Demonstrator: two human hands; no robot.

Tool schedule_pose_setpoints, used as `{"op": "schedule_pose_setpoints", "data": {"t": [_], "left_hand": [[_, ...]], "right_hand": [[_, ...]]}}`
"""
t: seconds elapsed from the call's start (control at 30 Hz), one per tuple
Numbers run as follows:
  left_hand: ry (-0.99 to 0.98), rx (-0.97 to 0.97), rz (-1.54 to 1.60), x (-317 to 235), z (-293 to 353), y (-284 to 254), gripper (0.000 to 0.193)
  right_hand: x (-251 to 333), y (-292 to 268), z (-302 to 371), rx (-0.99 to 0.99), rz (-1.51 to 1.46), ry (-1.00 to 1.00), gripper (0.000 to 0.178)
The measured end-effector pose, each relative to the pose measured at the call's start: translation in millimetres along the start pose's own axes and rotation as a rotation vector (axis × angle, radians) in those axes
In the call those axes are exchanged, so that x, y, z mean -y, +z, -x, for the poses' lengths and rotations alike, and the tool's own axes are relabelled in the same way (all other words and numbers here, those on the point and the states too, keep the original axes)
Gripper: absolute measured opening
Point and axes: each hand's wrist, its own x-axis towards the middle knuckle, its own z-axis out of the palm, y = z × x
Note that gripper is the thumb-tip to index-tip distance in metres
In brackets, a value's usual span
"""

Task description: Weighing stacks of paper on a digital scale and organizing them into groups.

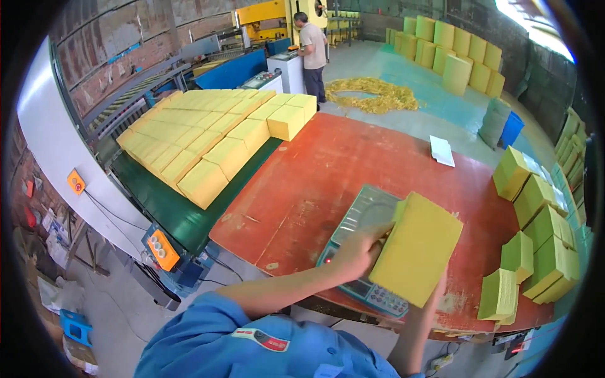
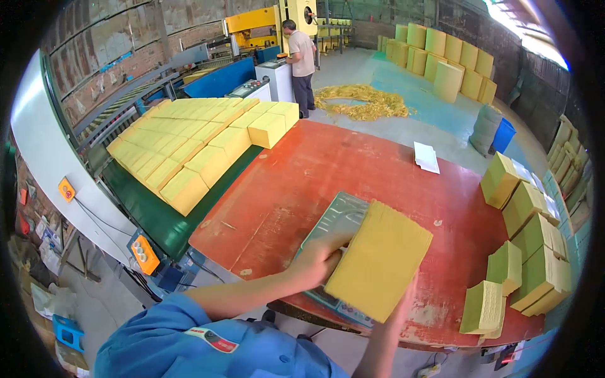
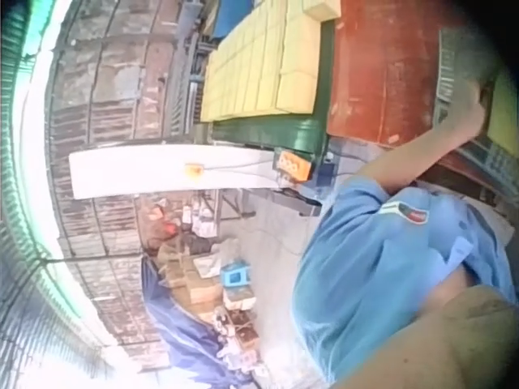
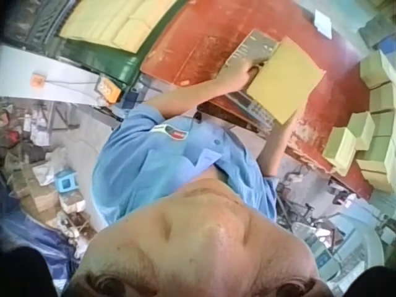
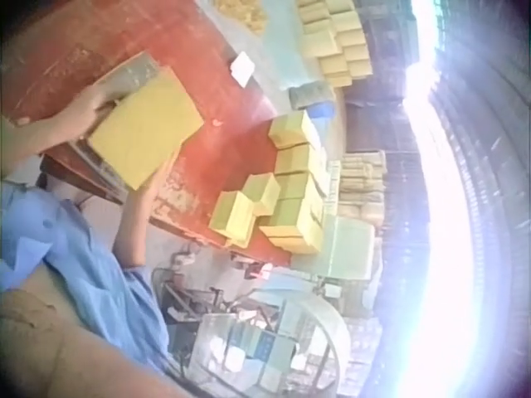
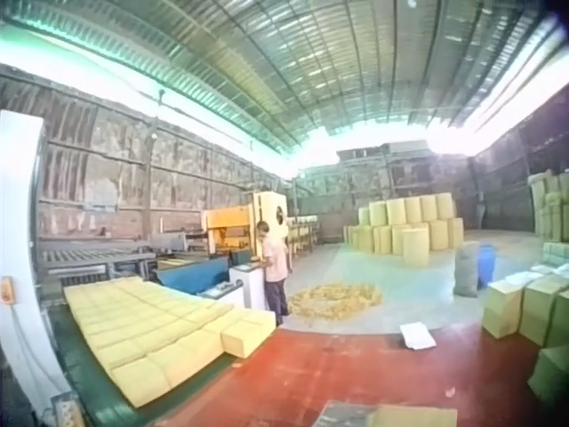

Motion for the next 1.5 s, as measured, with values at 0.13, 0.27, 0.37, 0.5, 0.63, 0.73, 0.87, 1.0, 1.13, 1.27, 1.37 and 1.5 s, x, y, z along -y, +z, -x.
{"op": "schedule_pose_setpoints", "data": {"t": [0.13, 0.27, 0.37, 0.5, 0.63, 0.73, 0.87, 1.0, 1.13, 1.27, 1.37, 1.5], "left_hand": [[-0.644, 0.116, 1.021, 60, -30, 28, 0.029], [-0.689, 0.085, 1.428, 125, -44, 70, 0.028], [-0.858, 0.084, 1.489, 125, -46, 53, 0.025], [-1.086, 0.218, 1.446, 146, -15, 7, 0.021], [-1.141, 0.364, 1.304, 156, 17, -106, 0.042], [-0.751, 0.447, 1.075, 228, -11, -207, 0.047], [-0.679, -0.035, 0.352, 335, -105, -343, 0.013], [-0.324, -0.376, -0.584, 375, -211, -431, 0.065], [-0.164, -0.294, -0.875, 395, -296, -431, 0.08], [-0.438, -0.094, -1.046, 439, -323, -418, 0.1], [-0.495, -0.058, -1.165, 454, -324, -407, 0.099], [-0.518, 0.019, -1.11, 451, -323, -416, 0.09]], "right_hand": [[28, 28, -11, -0.139, 0.426, -0.51, 0.042], [17, 20, -53, -0.201, 0.981, -0.597, 0.042], [22, 29, -67, -0.179, 0.971, -0.505, 0.04], [19, 68, -63, -0.156, 1.204, -0.505, 0.04], [8, 110, -49, -0.213, 1.546, -0.496, 0.045], [14, 150, -34, -0.463, 2.029, -0.63, 0.049], [-19, 237, -24, -0.144, 1.44, -0.898, 0.041], [-145, 309, -54, 0.37, 1.066, -0.571, 0.044], [-228, 304, -58, 0.307, 1.137, -0.426, 0.044], [-256, 285, -61, 0.362, 1.28, -0.498, 0.048], [-266, 283, -60, 0.302, 1.342, -0.573, 0.041], [-260, 287, -64, 0.288, 1.324, -0.595, 0.039]]}}
